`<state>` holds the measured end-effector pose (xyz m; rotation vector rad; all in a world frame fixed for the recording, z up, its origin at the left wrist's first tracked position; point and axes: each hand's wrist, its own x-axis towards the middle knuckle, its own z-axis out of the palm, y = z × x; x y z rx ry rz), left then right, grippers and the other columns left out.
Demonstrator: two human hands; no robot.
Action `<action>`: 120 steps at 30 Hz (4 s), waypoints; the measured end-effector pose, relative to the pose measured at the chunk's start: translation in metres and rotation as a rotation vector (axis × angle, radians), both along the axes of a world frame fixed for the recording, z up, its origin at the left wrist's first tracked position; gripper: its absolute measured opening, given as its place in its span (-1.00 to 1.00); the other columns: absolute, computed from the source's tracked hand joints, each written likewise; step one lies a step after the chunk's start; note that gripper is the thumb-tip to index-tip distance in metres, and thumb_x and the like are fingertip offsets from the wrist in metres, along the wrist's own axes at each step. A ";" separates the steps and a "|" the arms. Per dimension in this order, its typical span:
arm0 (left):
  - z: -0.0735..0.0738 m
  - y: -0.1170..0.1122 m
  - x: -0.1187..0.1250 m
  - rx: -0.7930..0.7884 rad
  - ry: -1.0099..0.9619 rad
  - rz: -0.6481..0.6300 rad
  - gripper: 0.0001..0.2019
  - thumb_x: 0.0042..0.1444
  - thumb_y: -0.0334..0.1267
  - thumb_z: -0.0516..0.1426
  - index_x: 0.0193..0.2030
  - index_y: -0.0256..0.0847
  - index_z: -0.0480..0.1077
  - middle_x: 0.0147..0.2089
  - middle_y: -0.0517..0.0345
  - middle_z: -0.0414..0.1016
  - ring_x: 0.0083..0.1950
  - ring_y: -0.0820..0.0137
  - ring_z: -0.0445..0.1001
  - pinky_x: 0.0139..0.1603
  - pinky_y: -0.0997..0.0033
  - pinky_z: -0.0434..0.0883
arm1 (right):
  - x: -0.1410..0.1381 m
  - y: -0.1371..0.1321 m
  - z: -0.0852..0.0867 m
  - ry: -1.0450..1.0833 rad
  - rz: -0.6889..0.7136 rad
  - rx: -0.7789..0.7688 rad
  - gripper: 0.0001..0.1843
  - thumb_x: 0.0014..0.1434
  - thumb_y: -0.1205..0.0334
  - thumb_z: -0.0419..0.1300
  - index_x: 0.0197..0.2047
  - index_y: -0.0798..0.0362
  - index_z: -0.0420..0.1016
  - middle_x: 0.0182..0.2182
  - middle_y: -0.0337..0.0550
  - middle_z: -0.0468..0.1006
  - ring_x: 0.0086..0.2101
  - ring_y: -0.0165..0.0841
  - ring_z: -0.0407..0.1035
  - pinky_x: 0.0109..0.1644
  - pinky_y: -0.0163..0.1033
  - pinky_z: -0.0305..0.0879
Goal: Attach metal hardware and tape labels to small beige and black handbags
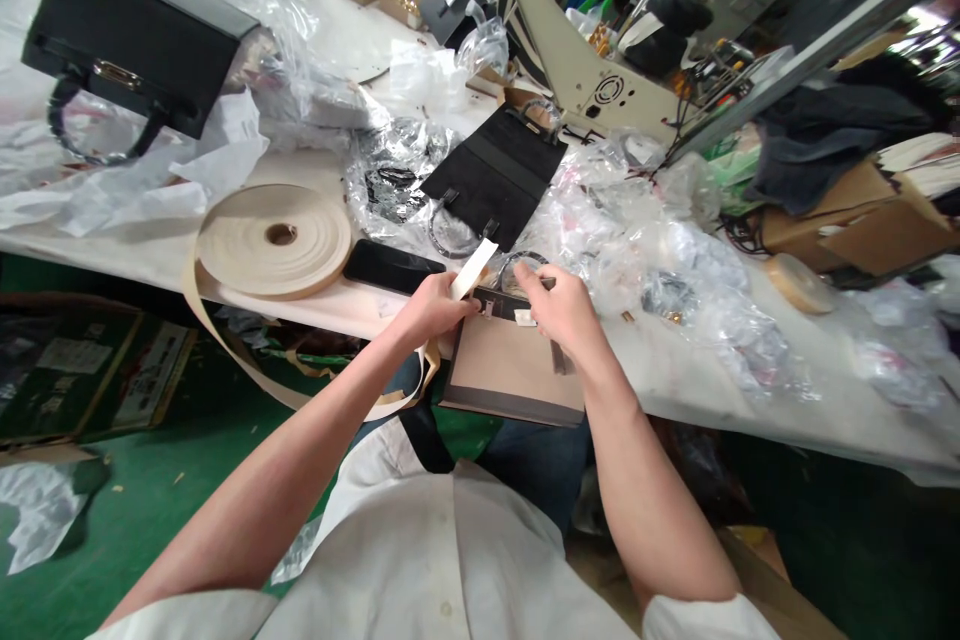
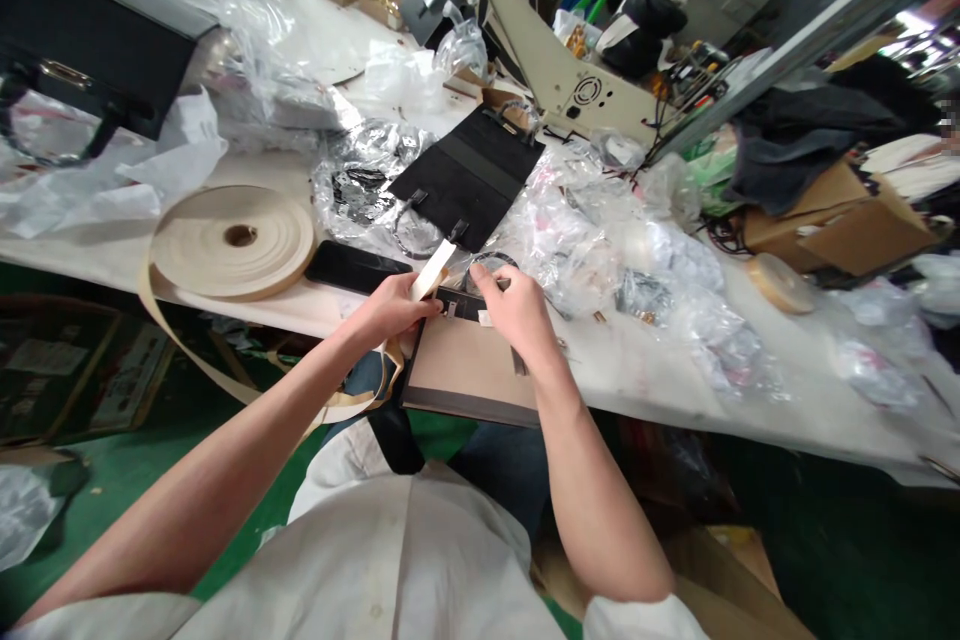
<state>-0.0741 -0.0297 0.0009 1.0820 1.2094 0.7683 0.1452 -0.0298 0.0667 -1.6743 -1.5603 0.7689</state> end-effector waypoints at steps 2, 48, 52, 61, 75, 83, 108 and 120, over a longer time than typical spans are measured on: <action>-0.002 0.000 0.001 -0.019 -0.020 0.016 -0.74 0.10 -0.26 0.45 -0.20 -0.18 0.47 -0.53 0.29 0.41 -0.59 0.44 0.34 -0.56 0.48 0.21 | 0.006 0.003 -0.012 -0.252 0.021 0.138 -0.37 0.41 -0.40 0.34 -0.41 -0.04 0.47 -0.51 -0.20 0.50 -0.46 -0.29 0.35 -0.35 -0.20 0.30; 0.008 -0.005 0.000 -0.040 -0.075 0.025 -0.77 0.21 -0.36 0.41 -0.24 -0.20 0.42 -0.53 0.33 0.37 -0.59 0.52 0.29 -0.58 0.54 0.18 | -0.012 -0.005 -0.043 0.072 0.190 -0.076 -0.82 0.25 0.12 0.39 -0.15 -0.02 0.79 -0.25 -0.09 0.82 -0.27 -0.16 0.70 -0.10 -0.09 0.62; 0.006 -0.004 0.000 -0.027 -0.056 0.026 -0.75 0.19 -0.34 0.44 -0.24 -0.20 0.42 -0.53 0.33 0.37 -0.58 0.51 0.30 -0.57 0.54 0.18 | -0.018 -0.012 -0.038 -0.015 0.163 -0.010 -0.85 0.26 0.14 0.39 -0.17 -0.02 0.78 -0.26 -0.12 0.81 -0.29 -0.18 0.68 -0.11 -0.11 0.57; 0.008 -0.005 -0.001 -0.003 -0.036 0.015 -0.78 0.21 -0.34 0.41 -0.24 -0.21 0.43 -0.53 0.31 0.39 -0.56 0.49 0.33 -0.56 0.54 0.21 | -0.021 -0.021 -0.033 -0.148 0.204 0.124 -0.87 0.32 0.19 0.37 -0.18 -0.04 0.80 -0.19 -0.10 0.79 -0.25 -0.20 0.63 -0.08 -0.11 0.53; 0.007 -0.005 0.001 0.001 0.008 0.021 -0.83 0.20 -0.34 0.37 -0.23 -0.22 0.45 -0.52 0.30 0.41 -0.56 0.47 0.33 -0.57 0.53 0.19 | -0.016 -0.027 -0.036 -0.122 0.265 0.182 -0.83 0.40 0.24 0.35 -0.09 -0.02 0.82 -0.09 -0.04 0.78 -0.10 -0.14 0.66 0.05 -0.06 0.58; 0.006 -0.005 0.001 0.018 0.007 0.033 -0.79 0.13 -0.31 0.41 -0.25 -0.22 0.46 -0.54 0.31 0.41 -0.55 0.47 0.34 -0.54 0.53 0.18 | -0.018 -0.037 -0.047 -0.121 0.241 0.179 -0.78 0.32 0.16 0.46 0.02 -0.03 0.69 0.03 -0.02 0.69 -0.20 -0.21 0.56 -0.10 -0.10 0.58; 0.012 -0.004 0.003 -0.006 -0.006 0.024 -0.77 0.13 -0.37 0.41 -0.26 -0.19 0.42 -0.54 0.32 0.37 -0.58 0.49 0.30 -0.55 0.51 0.17 | -0.022 -0.043 -0.051 -0.050 0.233 0.254 -0.92 0.44 0.16 0.36 -0.10 -0.04 0.66 -0.16 -0.09 0.70 -0.31 -0.25 0.45 -0.13 -0.09 0.49; 0.018 -0.007 0.003 0.010 0.017 0.029 -0.82 0.16 -0.38 0.40 -0.23 -0.22 0.47 -0.53 0.30 0.41 -0.57 0.48 0.32 -0.55 0.52 0.18 | -0.017 -0.037 -0.054 -0.080 0.261 0.244 -0.86 0.43 0.17 0.38 0.00 -0.03 0.73 -0.02 -0.01 0.66 -0.09 -0.16 0.58 -0.01 -0.06 0.59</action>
